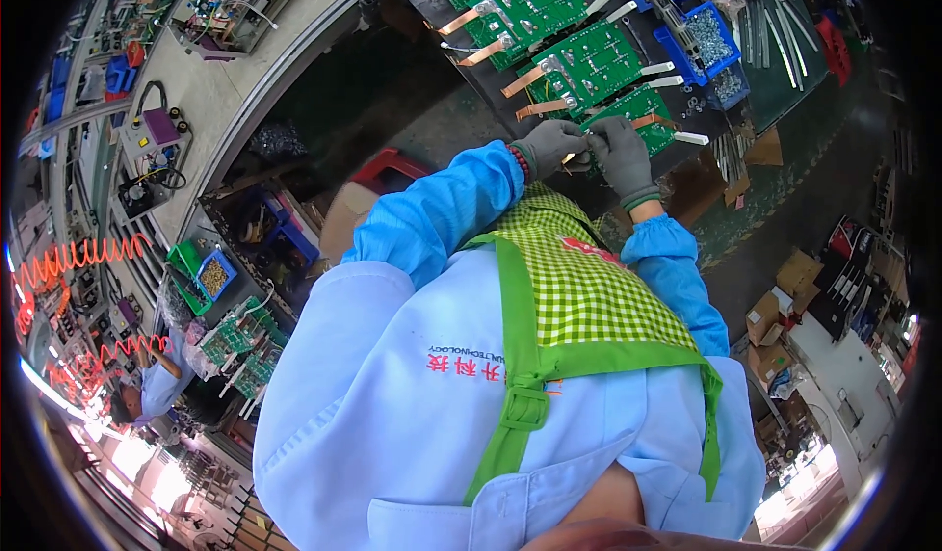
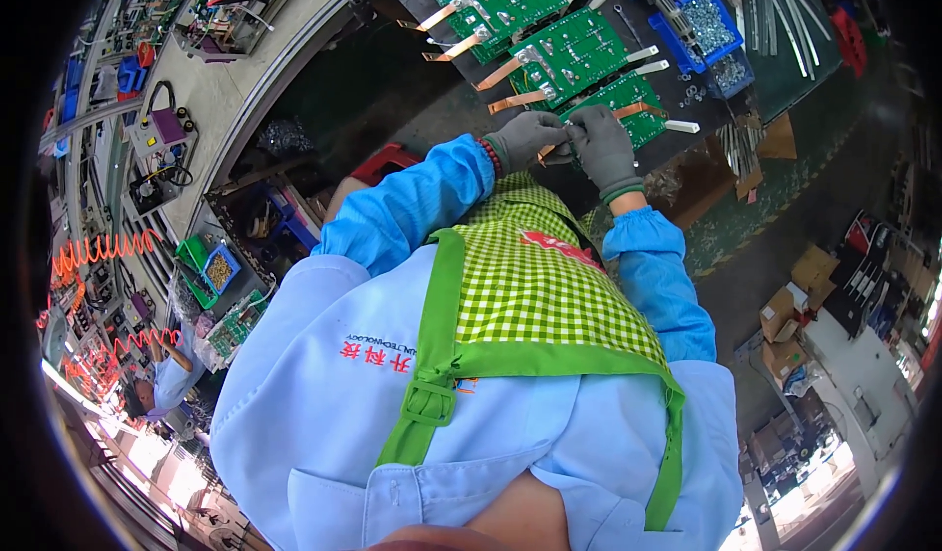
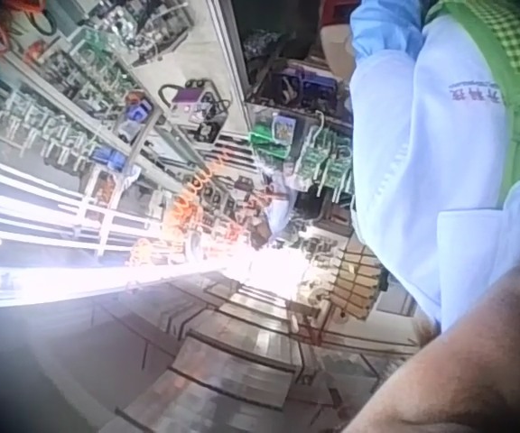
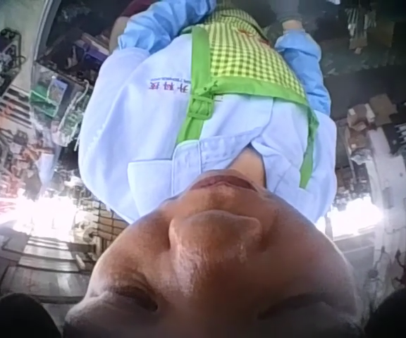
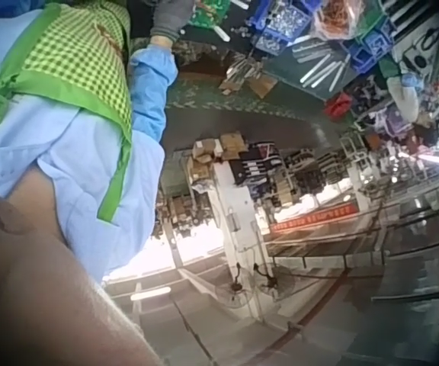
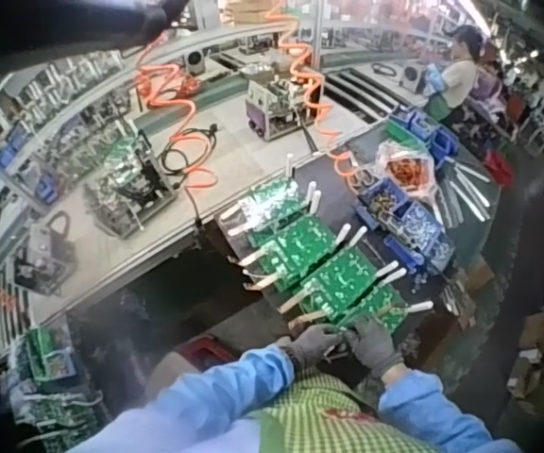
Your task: Assembling electronic components and screws onto green circuit boards using an electric screwdriver.
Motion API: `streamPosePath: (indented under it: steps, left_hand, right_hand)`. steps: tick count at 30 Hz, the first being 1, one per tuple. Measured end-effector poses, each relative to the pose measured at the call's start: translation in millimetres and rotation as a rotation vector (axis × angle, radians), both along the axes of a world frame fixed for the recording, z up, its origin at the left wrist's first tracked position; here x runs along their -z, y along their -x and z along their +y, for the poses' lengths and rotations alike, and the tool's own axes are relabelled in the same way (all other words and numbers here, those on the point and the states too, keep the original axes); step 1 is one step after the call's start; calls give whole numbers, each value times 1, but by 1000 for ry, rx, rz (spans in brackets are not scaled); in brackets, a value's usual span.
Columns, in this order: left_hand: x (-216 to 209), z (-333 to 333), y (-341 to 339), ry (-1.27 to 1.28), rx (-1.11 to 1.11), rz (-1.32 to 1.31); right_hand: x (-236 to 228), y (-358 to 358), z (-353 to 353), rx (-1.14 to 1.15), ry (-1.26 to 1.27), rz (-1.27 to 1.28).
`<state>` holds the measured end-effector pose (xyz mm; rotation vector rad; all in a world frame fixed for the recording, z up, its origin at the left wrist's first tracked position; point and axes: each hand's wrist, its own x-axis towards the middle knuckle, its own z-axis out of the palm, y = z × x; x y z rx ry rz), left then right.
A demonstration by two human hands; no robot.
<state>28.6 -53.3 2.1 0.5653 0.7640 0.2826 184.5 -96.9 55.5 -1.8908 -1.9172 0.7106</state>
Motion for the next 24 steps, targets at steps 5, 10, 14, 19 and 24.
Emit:
streamPosePath:
  steps: [5,10,14,19,24]
  left_hand:
    - [0,0,0,77,-40,-17]
    - [6,-1,-2,6,-3,-9]
    - [-3,0,0,22,-18,-8]
    - [1,2,1,-85,62,36]
    - [26,3,4,-360,81,-60]
  right_hand:
    - [-14,8,-5,122,-58,31]
    - [-16,8,-6,119,-7,67]
    - [-6,10,-7,126,-91,-30]
    - [-1,11,-8,101,-157,-5]
    - [2,7,-10,8,-321,36]
